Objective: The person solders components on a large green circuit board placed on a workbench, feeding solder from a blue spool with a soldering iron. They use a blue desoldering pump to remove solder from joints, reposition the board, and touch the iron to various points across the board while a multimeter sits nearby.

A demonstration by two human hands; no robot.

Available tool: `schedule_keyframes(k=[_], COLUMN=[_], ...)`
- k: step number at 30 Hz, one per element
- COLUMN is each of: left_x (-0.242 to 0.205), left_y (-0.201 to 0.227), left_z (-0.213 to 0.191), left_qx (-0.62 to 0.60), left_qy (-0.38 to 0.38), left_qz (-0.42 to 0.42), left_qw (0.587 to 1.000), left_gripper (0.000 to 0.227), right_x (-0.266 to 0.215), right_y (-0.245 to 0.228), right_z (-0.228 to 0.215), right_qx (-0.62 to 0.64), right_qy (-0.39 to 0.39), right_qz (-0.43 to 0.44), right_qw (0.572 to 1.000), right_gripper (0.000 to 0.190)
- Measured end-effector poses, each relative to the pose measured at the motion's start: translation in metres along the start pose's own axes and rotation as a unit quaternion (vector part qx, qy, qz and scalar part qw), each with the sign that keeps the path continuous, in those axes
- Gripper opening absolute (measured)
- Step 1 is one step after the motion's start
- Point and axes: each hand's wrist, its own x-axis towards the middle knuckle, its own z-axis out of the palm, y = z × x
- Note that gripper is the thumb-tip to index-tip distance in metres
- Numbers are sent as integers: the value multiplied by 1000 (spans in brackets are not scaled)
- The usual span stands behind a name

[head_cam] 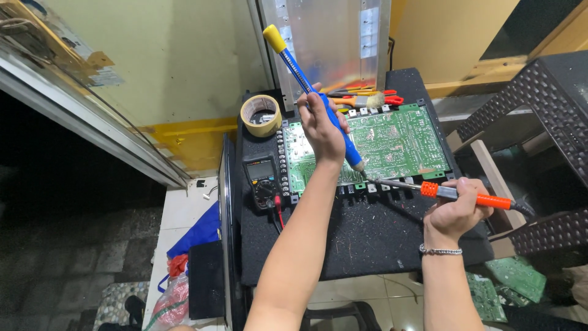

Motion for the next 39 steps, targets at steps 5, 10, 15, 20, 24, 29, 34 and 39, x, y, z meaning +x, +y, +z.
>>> schedule_keyframes(k=[5,10,15,20,24,29,34,39], left_x=[0,-1,-5,-3,-3,-3,-7,-9], left_y=[-6,-3,-5,-5,-4,-4,-3,-10], left_z=[1,1,3,4,3,3,6,8], left_qx=[-2,-2,-2,-2,3,12,20,58], left_qy=[5,-2,-12,-8,-3,-5,-11,-4], left_qz=[-3,-3,-14,-19,-21,-16,-9,8], left_qw=[1000,1000,1000,1000,1000,1000,1000,998], left_gripper=[49,49,49,48,48,49,51,48], right_x=[-1,0,1,0,0,0,-1,1], right_y=[-8,5,4,3,7,2,0,4], right_z=[8,-1,-2,-1,-4,0,-1,-1], right_qx=[-6,9,15,24,27,19,12,21], right_qy=[-8,-24,-21,-17,-14,-12,-17,-11], right_qz=[11,-11,-2,10,10,8,5,11], right_qw=[1000,1000,1000,1000,999,1000,1000,1000], right_gripper=[21,23,24,23,23,21,21,18])
